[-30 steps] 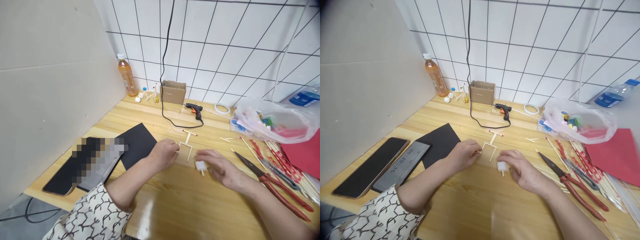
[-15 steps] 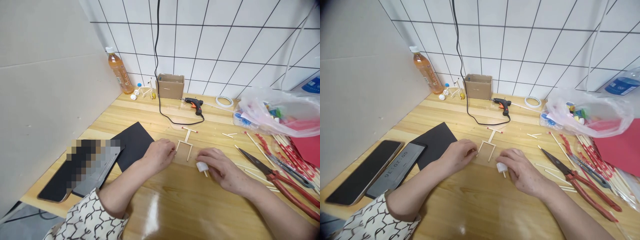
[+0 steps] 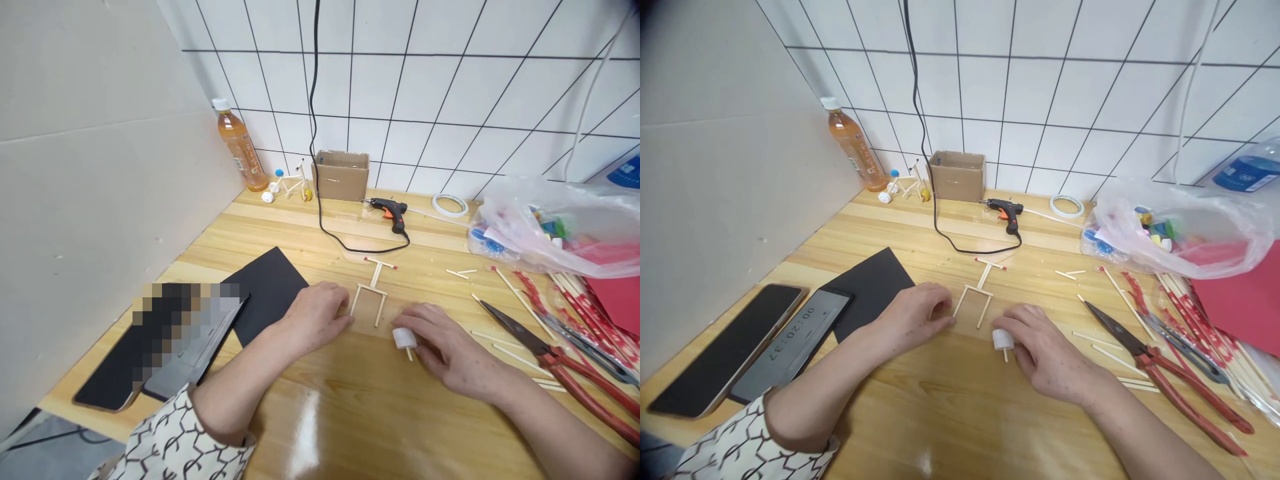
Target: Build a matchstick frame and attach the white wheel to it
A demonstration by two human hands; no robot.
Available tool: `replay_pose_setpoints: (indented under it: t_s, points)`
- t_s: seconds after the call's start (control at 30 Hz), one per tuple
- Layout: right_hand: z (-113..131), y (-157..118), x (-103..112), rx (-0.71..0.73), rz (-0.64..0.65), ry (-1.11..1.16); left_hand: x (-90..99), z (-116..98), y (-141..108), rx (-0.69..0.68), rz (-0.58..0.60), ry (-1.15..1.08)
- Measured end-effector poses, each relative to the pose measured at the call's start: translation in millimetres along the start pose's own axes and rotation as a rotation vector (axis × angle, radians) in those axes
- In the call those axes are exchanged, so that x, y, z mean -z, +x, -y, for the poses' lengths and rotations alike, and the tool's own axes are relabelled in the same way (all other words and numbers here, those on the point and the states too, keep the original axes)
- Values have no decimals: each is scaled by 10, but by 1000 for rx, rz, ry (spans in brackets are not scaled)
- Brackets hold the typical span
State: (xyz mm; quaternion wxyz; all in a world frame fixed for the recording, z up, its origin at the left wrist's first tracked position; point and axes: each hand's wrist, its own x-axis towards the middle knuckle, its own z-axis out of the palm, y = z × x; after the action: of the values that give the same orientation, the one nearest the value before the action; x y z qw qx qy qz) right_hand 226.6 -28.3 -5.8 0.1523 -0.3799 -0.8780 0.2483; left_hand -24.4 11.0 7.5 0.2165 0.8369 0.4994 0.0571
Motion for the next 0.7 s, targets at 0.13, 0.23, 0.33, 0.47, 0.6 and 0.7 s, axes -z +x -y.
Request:
replay_pose_setpoints:
  t_s: [0.13,0.23,0.33,0.47,0.6,0.7]
  points:
    - [23,4,5,-7,20,5,14,1,2,17,11,-11]
    - [50,8,12,-13,35,-8,18,-3,11,26,26,-14]
    - [76,6,21,-16,49,-30,23,-9,16,34,32,-11]
    - [121,7,32,-25,66,-38,41,-38,4,33,21,-23]
    - [174,21,17,-20,86,-57,49,-115,-37,-24,-9,-82]
    - [203,18,-29,-14,85,-88,23,-189,-77,-76,-5,-112]
